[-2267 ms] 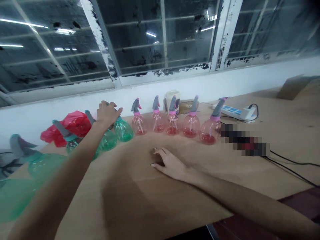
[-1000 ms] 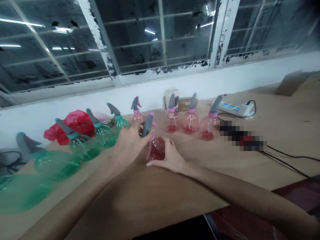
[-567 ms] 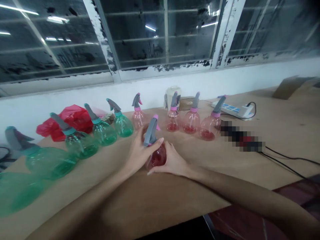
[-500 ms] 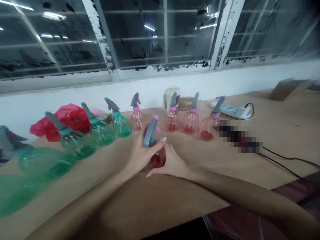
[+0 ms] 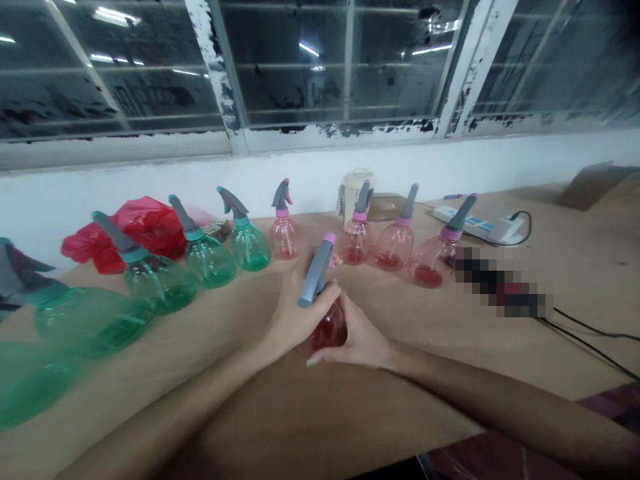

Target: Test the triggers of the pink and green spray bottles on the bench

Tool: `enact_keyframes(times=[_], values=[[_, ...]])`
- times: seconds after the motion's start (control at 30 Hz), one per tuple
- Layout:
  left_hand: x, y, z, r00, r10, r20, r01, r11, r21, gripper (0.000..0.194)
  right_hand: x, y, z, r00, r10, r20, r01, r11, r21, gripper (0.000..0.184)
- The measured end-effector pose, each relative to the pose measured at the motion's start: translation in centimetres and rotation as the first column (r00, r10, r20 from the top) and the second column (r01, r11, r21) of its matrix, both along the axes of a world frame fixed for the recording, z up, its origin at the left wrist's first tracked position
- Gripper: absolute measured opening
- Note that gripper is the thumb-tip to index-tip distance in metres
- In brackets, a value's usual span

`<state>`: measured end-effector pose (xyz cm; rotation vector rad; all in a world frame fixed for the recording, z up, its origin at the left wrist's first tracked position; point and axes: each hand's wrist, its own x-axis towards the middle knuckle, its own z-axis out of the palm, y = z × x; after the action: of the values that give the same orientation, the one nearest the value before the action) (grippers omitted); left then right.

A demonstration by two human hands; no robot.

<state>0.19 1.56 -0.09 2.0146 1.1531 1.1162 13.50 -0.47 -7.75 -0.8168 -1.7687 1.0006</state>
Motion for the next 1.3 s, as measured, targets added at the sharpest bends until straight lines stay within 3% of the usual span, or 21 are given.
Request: enact_keyframes(times=[0.13,0.27,0.47,0.7,0.8,0.97,1.3], values=[[0.1,0.0,0.8,0.999,-0.043,0.0,0.043,0.999,-0.019,0.019,0.5,-0.2,-0.2,0.989,-0.092,0.114,0.095,0.995,-0.024,0.107],[0.0,0.3,0.9,0.995,-0.104,-0.004,0.104,0.994,-0.044,0.014,0.4,-0.4,-0.7,0.974,-0.155,0.163,0.162,0.986,-0.03,0.104],[0.1,0.1,0.8,0.999,-0.038,-0.021,0.037,0.998,-0.041,0.007,-0.1,-1.1,-0.1,0.968,-0.187,0.167,0.183,0.982,0.037,0.094],[-0.1,0.5,0.6,0.998,-0.065,-0.017,0.064,0.997,-0.054,0.011,0.2,-0.8,-0.3,0.949,-0.225,0.223,0.224,0.974,0.028,0.096],[0.0,0.5,0.3,0.999,-0.015,-0.046,0.014,1.0,-0.022,0.009,0.4,-0.5,-0.2,0.958,-0.197,0.207,0.199,0.98,0.008,0.098],[0.1,0.4,0.1,0.999,-0.025,-0.032,0.026,0.999,0.044,0.009,0.4,-0.2,0.3,0.991,-0.081,0.106,0.073,0.995,0.072,0.092],[0.1,0.5,0.3,0.998,-0.061,-0.012,0.061,0.998,0.019,0.006,0.7,0.1,0.5,0.994,-0.016,0.104,0.009,0.998,0.064,0.101]])
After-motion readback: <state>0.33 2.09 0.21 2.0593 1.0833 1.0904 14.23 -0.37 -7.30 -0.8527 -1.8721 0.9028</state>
